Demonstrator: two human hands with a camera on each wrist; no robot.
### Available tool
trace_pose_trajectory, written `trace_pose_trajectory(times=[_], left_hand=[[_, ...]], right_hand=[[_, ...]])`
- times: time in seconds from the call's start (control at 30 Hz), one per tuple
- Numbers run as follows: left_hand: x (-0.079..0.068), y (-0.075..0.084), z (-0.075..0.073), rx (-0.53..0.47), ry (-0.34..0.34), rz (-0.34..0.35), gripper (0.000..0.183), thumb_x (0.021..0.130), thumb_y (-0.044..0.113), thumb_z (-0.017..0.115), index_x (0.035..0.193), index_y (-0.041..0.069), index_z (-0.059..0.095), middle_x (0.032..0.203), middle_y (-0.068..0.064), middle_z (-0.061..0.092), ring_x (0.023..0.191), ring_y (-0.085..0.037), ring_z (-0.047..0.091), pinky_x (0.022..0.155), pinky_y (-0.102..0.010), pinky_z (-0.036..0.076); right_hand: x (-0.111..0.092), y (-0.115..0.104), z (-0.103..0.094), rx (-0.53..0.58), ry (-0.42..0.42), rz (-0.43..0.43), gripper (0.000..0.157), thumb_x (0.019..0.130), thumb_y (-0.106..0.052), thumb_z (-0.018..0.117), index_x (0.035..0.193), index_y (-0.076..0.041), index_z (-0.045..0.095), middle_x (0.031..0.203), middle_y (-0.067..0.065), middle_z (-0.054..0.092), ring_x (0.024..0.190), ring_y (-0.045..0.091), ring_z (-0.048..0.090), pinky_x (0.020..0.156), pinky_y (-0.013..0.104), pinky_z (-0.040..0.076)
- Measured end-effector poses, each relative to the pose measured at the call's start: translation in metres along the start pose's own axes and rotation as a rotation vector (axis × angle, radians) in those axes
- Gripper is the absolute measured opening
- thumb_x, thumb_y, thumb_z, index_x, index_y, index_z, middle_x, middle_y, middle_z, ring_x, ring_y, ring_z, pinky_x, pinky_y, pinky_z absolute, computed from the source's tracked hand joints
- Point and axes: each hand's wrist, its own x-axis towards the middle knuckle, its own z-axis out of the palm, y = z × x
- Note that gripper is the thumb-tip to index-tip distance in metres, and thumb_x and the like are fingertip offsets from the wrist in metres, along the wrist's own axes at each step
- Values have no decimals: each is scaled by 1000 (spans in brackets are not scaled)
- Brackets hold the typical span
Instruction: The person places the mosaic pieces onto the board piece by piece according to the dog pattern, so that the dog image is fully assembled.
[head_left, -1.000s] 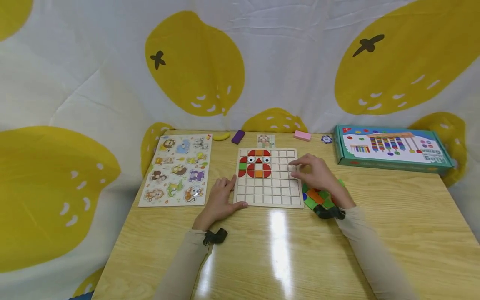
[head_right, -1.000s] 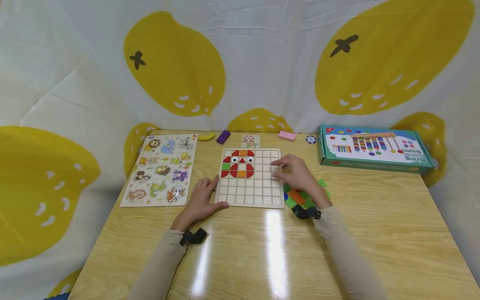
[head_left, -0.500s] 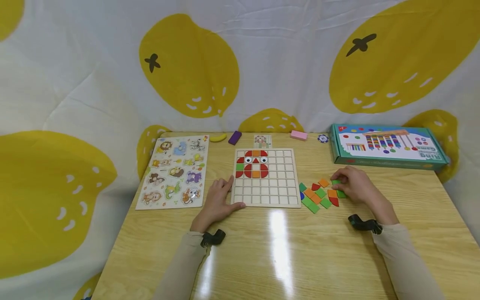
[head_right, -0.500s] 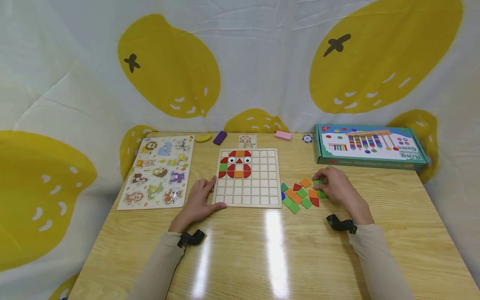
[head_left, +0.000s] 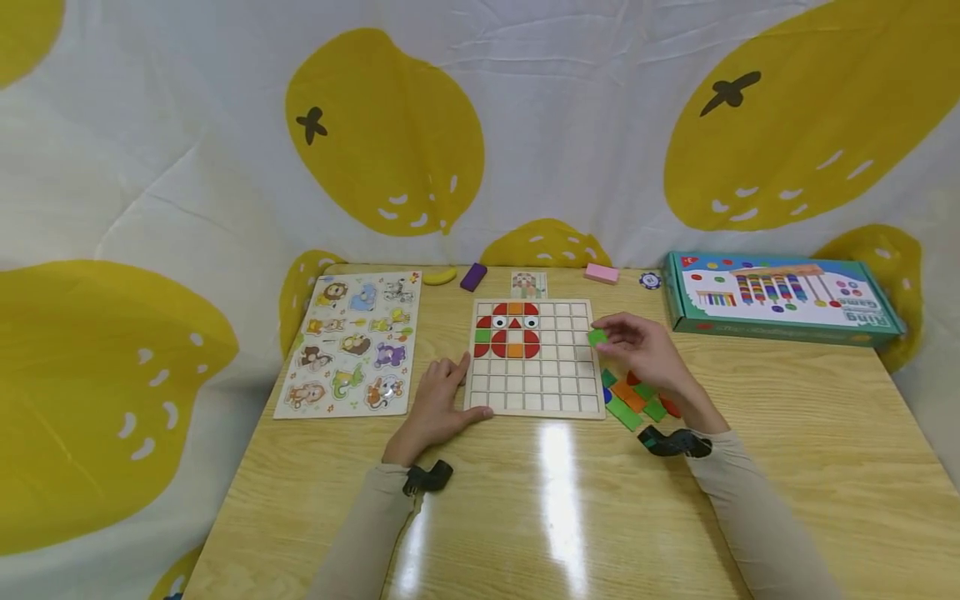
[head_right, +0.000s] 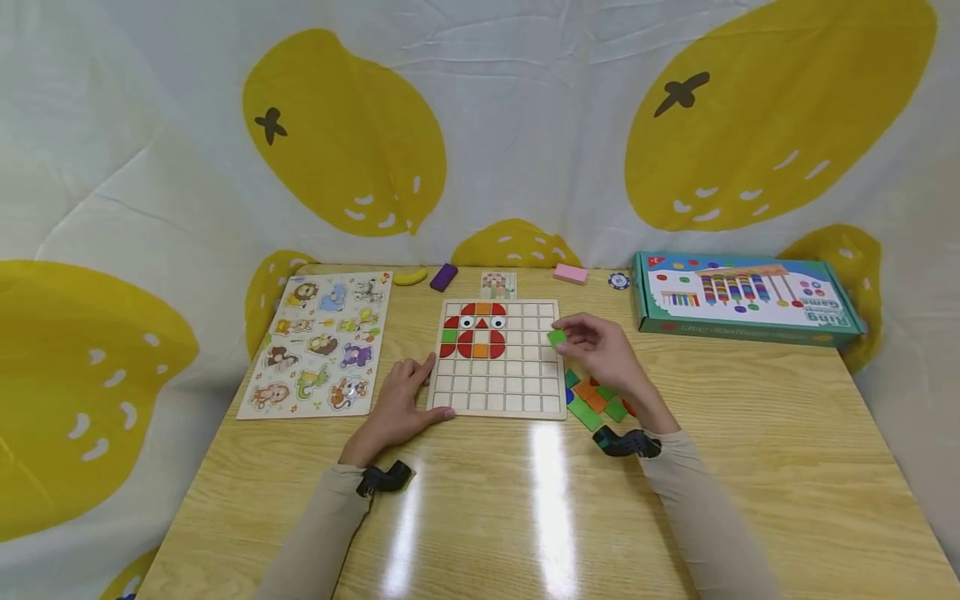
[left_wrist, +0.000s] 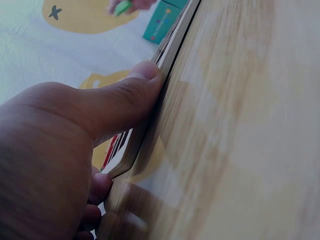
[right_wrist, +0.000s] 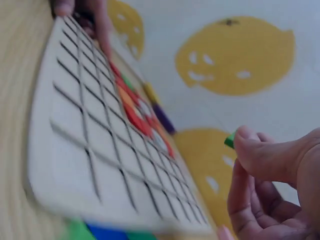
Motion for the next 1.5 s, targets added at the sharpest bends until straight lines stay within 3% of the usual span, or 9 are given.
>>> trace_pose_trajectory(times=[0.13, 0.27, 0.4, 0.6, 0.93, 1.07, 1.2, 1.37, 1.5], left_hand=[[1, 1, 1, 8, 4, 12, 108, 75, 70, 72, 156, 13, 29, 98, 2, 39, 90, -15, 33, 80, -32, 29], [3, 3, 1, 26, 4, 30, 108, 76, 70, 71, 156, 11, 28, 98, 2, 39, 90, -15, 33, 80, -31, 29], [5, 6, 0, 33, -2, 37, 108, 76, 68, 71, 156, 10, 28, 98, 2, 39, 91, -16, 33, 80, -31, 28], [7, 9, -1, 49, -15, 36, 108, 77, 68, 71, 156, 9, 27, 98, 1, 38, 91, -17, 32, 80, -31, 28], [7, 10, -3, 47, 4, 44, 107, 76, 66, 74, 155, 7, 31, 96, 2, 40, 90, -17, 33, 80, -31, 28], [8, 10, -2, 48, -8, 39, 107, 76, 67, 72, 155, 8, 29, 97, 2, 40, 91, -16, 33, 80, -31, 29], [6, 9, -1, 36, -19, 23, 108, 76, 68, 71, 156, 11, 27, 100, 2, 41, 92, -16, 34, 81, -31, 29], [2, 5, -1, 21, -9, 5, 108, 76, 69, 71, 157, 13, 26, 100, 1, 39, 92, -16, 33, 81, -32, 29], [-1, 2, -2, 16, -1, -2, 108, 76, 68, 72, 157, 13, 26, 99, 1, 39, 91, -16, 33, 81, -32, 29]], right_hand=[[14, -4, 43, -18, -51, 9, 31, 87, -20, 77, 116, -11, 69, 104, 10, 67, 87, 19, 62, 72, 25, 53], [24, -6, 78, -171, -46, -38, 30, 80, -28, 84, 107, -19, 73, 96, 1, 67, 81, 16, 62, 69, 28, 50], [29, -5, 100, -290, -22, -76, 31, 75, -27, 88, 101, -17, 76, 94, 0, 66, 81, 16, 59, 71, 31, 48], [28, -3, 108, -372, -7, -88, 33, 73, -27, 90, 101, -16, 77, 91, 1, 62, 80, 17, 55, 72, 32, 44], [27, 0, 104, -373, -25, -73, 21, 81, -27, 83, 98, -18, 78, 90, -1, 61, 81, 15, 55, 73, 31, 45], [20, -3, 93, -374, -20, -112, 25, 81, -26, 83, 103, -14, 77, 91, 3, 61, 81, 17, 56, 73, 31, 45], [2, -10, 56, -398, -13, -116, 27, 83, -24, 82, 106, -11, 76, 92, 5, 64, 82, 20, 58, 71, 36, 48], [-28, -8, -4, -545, -17, -53, 21, 84, -25, 80, 99, -11, 76, 88, 1, 66, 78, 18, 59, 69, 37, 47], [-48, -1, -31, -651, -16, 57, 23, 84, -32, 80, 93, -11, 76, 86, 2, 68, 76, 18, 57, 66, 33, 44]])
